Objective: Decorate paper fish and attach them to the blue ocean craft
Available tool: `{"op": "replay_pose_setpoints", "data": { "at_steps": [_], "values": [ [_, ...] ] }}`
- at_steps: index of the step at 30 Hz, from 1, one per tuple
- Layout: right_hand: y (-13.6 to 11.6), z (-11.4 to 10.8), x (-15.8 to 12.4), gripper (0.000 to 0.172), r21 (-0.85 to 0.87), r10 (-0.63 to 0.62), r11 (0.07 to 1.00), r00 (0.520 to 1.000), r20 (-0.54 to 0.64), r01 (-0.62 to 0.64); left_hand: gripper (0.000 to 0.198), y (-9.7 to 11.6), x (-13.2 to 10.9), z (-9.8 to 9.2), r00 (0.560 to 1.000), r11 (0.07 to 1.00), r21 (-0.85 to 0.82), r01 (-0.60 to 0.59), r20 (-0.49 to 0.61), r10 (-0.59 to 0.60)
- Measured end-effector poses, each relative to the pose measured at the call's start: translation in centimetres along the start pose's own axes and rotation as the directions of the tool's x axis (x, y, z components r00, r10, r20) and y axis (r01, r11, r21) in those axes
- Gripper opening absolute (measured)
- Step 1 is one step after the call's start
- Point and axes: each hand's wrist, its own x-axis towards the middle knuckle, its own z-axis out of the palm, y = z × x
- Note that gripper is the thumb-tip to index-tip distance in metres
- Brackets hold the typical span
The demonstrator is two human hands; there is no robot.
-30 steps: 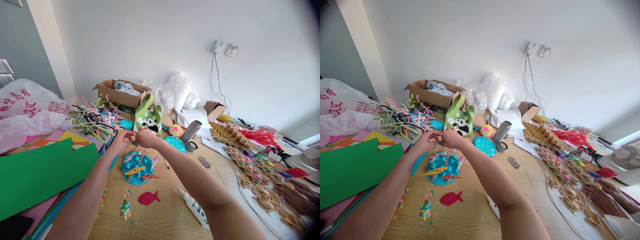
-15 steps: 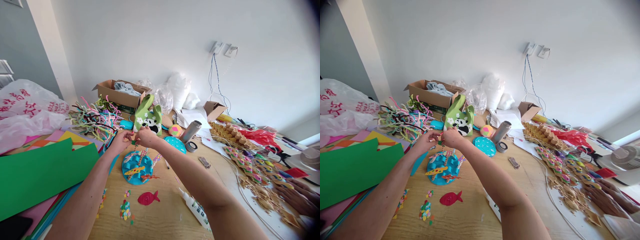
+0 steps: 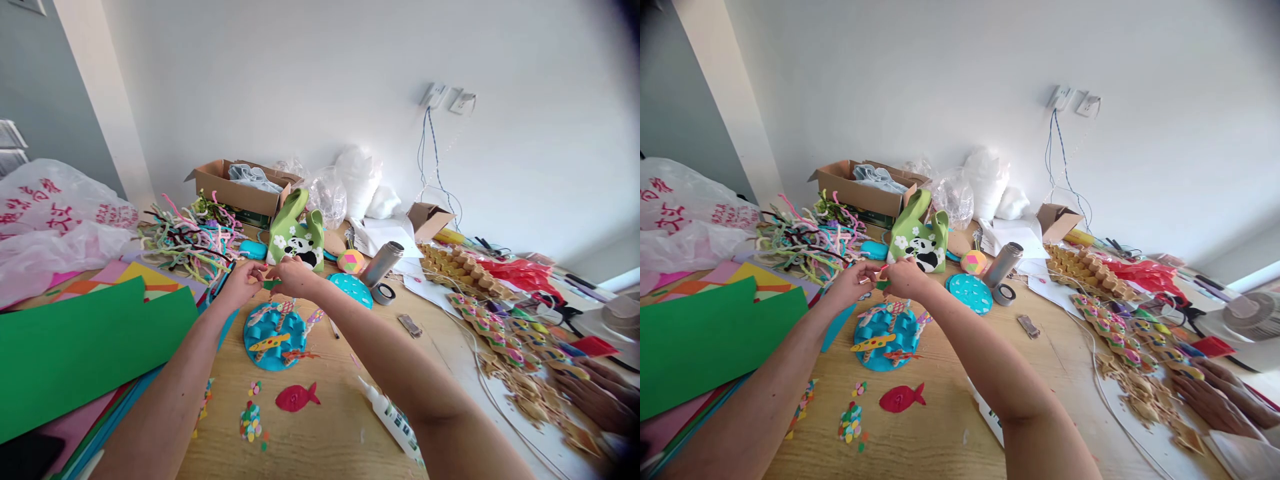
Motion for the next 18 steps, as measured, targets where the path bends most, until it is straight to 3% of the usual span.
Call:
{"op": "replay_pose_setpoints", "data": {
  "at_steps": [6, 18],
  "values": [
    [0.6, -0.2, -0.3, 0.055, 0.069, 0.015, 0.998, 1.000, -0.004, -0.015, 0.036, -0.1, 0.0, -0.1, 1.000, 1.000, -0.015, 0.002, 0.009, -0.002],
    [1.2, 0.3, -0.3, 0.044, 0.102, 0.040, 0.994, 0.999, -0.012, -0.038, 0.036, -0.3, 0.0, -0.1, 1.000, 1.000, 0.027, 0.013, 0.005, -0.013]
  ]
}}
